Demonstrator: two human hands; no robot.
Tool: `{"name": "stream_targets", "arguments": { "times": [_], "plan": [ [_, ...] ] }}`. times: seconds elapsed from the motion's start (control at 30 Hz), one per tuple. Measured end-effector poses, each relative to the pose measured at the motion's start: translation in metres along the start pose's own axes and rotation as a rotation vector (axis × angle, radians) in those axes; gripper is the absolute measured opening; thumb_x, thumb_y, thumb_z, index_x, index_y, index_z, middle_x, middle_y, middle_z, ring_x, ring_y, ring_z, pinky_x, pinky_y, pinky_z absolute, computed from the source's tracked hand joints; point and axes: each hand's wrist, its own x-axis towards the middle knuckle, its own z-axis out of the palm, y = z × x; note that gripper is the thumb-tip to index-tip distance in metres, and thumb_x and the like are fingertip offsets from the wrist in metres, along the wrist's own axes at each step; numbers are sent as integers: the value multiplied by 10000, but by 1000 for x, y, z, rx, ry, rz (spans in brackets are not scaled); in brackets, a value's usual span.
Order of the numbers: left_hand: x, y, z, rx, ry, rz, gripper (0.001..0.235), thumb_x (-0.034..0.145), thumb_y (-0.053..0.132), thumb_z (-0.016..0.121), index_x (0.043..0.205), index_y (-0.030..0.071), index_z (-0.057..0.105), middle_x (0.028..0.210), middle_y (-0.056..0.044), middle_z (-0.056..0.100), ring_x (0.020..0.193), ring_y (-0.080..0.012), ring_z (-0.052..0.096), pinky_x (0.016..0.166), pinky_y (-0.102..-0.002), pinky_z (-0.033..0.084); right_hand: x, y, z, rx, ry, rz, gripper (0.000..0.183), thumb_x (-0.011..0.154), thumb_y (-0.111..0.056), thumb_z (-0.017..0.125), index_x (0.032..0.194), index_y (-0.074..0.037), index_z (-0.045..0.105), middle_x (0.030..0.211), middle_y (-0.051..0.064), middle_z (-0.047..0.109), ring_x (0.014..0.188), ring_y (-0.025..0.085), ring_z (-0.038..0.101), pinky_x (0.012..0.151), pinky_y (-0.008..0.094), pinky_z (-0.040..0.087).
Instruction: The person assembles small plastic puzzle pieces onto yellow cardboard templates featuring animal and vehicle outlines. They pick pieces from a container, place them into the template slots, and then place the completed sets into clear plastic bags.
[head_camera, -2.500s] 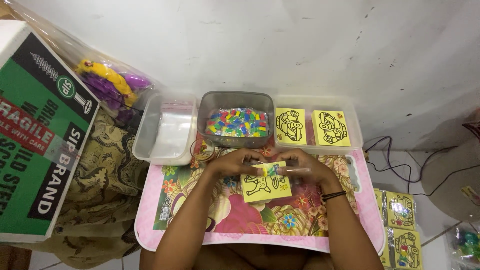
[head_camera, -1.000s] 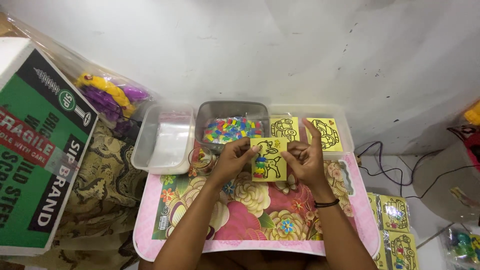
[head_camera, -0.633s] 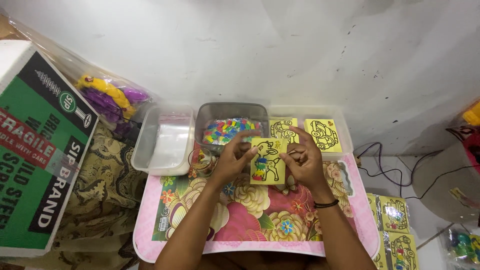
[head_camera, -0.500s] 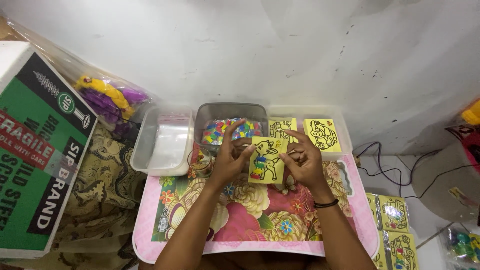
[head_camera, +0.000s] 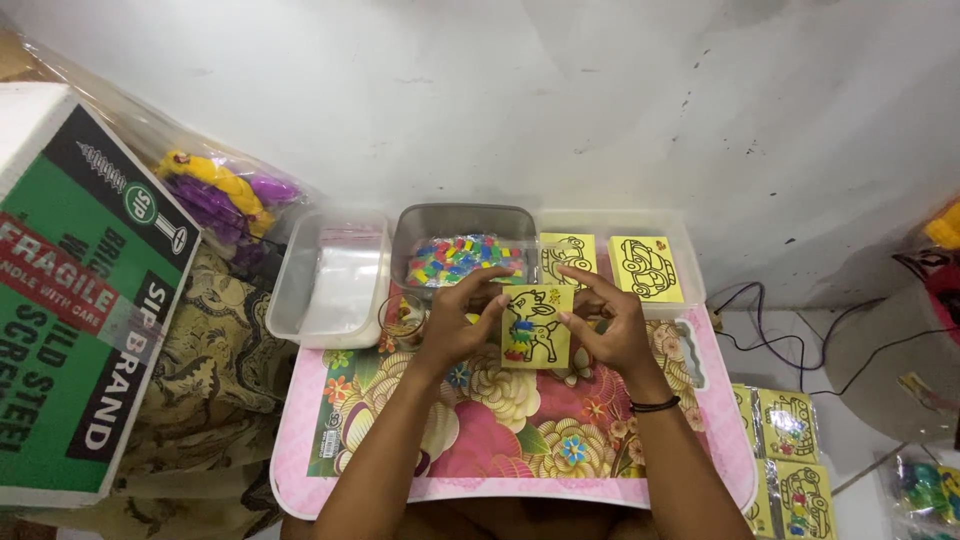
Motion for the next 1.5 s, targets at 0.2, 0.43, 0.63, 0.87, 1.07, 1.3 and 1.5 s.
{"name": "stream_targets", "arguments": {
  "times": [0.2,0.43,0.63,0.87,1.07,1.3,1.5],
  "plan": [
    [1,9,-2,-17,-15,-10,226,953,12,653,1171,3,713,823,-177,785,648,-220,735,559,-364,600,-3,10,-1,30,18,36,439,879,-74,705,1313,-8,682,637,114,656,508,146,554,504,301,487],
    [2,11,-4,-8,-39,-8,223,967,10,635,1174,-8,716,829,-196,785,675,-202,730,563,-355,590,-2,-1,0,31,60,55,335,897,-62,686,1226,-17,732,618,88,667,509,120,528,483,274,463],
    [4,16,-6,29,-23,15,200,972,2,619,1139,-6,728,702,-163,770,538,-244,730,542,-352,589,2,-14,1,16,108,102,195,890,-51,719,1074,-13,773,708,107,766,574,115,655,563,290,557],
    [6,18,-7,157,-33,22,141,975,55,638,1054,-5,738,617,-146,740,476,-288,706,473,-367,568,4,0,-8,-23,124,76,102,869,-44,745,963,-13,769,684,119,755,582,140,679,553,295,557],
    [7,22,-8,303,-9,97,107,957,145,693,935,54,746,646,-130,700,504,-296,663,481,-373,536,5,3,-9,-78,131,-38,54,857,-84,765,865,-32,756,855,133,719,705,197,676,605,301,560],
    [8,20,-7,292,-32,166,175,1007,157,608,901,51,698,732,-131,638,539,-320,576,520,-395,481,-1,14,-5,36,88,50,64,931,-69,679,912,-15,708,556,76,631,534,114,534,521,281,499],
    [2,23,-1,-32,-118,-109,204,997,195,626,1118,39,680,646,-150,722,459,-197,621,489,-339,486,2,-3,1,78,111,110,73,983,-66,600,983,1,630,434,5,496,453,53,427,445,213,366]
  ]
}}
